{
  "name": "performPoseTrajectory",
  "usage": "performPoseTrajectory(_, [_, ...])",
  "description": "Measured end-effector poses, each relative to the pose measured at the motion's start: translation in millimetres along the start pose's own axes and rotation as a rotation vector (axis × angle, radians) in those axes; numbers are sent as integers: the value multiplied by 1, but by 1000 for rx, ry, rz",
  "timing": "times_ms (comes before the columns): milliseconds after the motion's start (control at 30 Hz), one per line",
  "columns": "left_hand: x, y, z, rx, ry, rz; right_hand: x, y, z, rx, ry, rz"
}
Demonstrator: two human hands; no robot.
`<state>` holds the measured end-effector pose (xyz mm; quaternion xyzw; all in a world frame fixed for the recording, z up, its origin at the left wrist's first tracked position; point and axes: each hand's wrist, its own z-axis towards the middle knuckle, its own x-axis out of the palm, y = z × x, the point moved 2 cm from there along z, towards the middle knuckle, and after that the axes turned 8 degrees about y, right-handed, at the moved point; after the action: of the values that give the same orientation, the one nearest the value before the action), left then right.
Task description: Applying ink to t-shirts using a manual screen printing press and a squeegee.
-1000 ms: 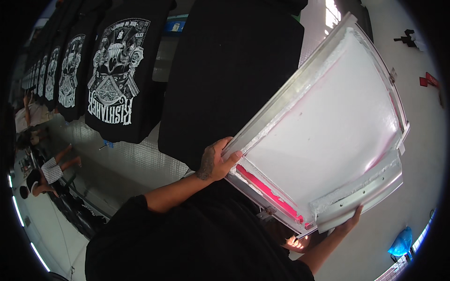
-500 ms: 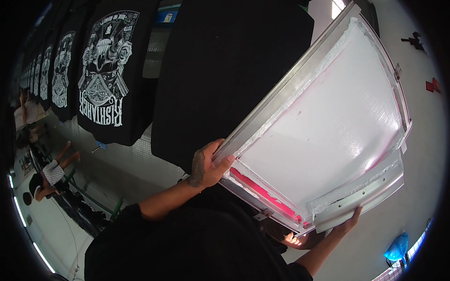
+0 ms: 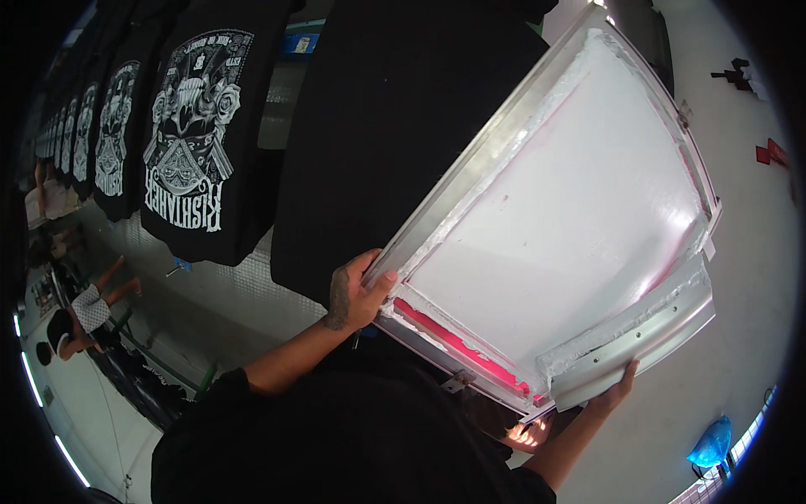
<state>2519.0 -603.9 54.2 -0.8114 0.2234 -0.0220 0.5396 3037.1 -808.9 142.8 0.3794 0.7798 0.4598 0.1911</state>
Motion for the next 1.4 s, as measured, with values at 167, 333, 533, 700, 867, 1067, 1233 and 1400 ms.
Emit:
performPoseTrajectory(167, [-2, 10, -21, 0, -55, 3, 15, -2, 1, -21, 28, -47])
performPoseTrajectory(333, [0, 28, -52, 10, -111, -66, 13, -6, 12, -74, 98, -66])
performPoseTrajectory(533, [0, 44, -84, -13, -156, -139, 34, 5, 10, -125, 158, -151])
performPoseTrajectory(700, [-3, 45, -101, -103, -143, -224, 45, 15, 12, -130, 202, -167])
performPoseTrajectory(867, [-4, 47, -112, -71, -148, -160, 52, 25, 7, -105, 171, -213])
performPoseTrajectory(1067, [-15, 27, -108, -211, -17, -168, 50, 33, 11, -108, 193, -209])
performPoseTrajectory(1233, [-41, 25, -98, -204, 158, 176, 48, 38, 11, -101, 167, -259])
performPoseTrajectory(1400, [-66, 8, -71, 24, 22, 351, 53, 43, 7, -84, 164, -216])
